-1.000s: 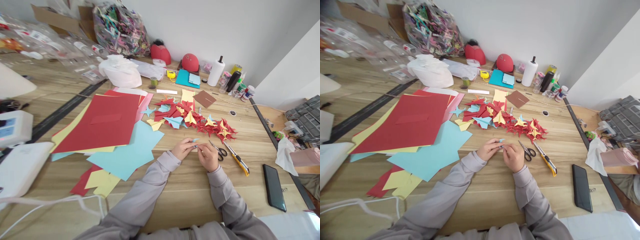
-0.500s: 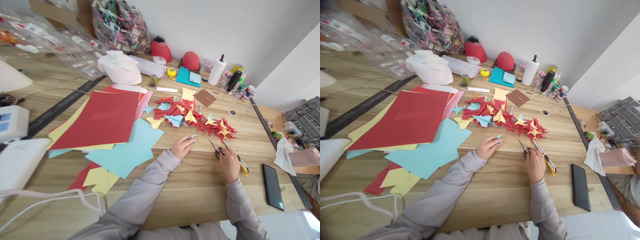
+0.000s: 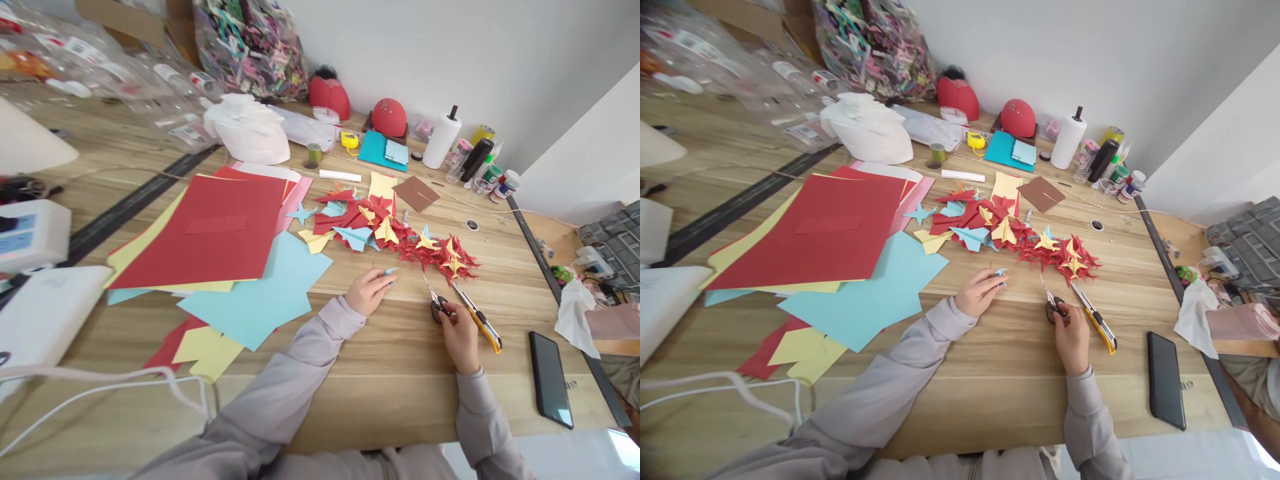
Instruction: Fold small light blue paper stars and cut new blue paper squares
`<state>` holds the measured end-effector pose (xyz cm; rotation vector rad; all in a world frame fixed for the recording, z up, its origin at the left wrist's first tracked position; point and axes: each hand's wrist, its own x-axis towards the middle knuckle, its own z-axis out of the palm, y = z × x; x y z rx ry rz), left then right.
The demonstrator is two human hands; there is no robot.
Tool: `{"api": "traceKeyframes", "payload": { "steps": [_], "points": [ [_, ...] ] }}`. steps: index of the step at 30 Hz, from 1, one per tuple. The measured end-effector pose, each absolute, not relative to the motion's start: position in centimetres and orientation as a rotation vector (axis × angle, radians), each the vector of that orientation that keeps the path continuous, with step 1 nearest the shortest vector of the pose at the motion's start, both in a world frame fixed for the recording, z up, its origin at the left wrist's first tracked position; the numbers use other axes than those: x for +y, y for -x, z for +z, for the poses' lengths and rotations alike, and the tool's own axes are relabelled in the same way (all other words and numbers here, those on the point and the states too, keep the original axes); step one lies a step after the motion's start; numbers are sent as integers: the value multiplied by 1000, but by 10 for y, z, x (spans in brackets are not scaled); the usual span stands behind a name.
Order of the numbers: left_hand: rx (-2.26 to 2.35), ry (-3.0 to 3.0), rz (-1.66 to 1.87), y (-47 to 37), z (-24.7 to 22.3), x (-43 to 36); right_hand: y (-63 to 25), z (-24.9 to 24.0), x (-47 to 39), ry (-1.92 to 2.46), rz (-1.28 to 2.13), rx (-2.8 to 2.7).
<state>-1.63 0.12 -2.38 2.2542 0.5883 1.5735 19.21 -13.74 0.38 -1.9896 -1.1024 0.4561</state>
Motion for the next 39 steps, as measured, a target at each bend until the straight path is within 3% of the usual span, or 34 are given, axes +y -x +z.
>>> {"api": "traceKeyframes", "payload": {
  "steps": [7, 15, 39],
  "points": [
    [587, -2257, 1548, 18, -25, 0, -149, 24, -145, 1194, 1369, -358],
    [605, -2260, 1488, 18, -26, 1, -125, 37, -141, 992, 1761, -501],
    [542, -2319, 1393, 19, -27, 0, -115, 35, -136, 1313, 1549, -883]
  ]
}}
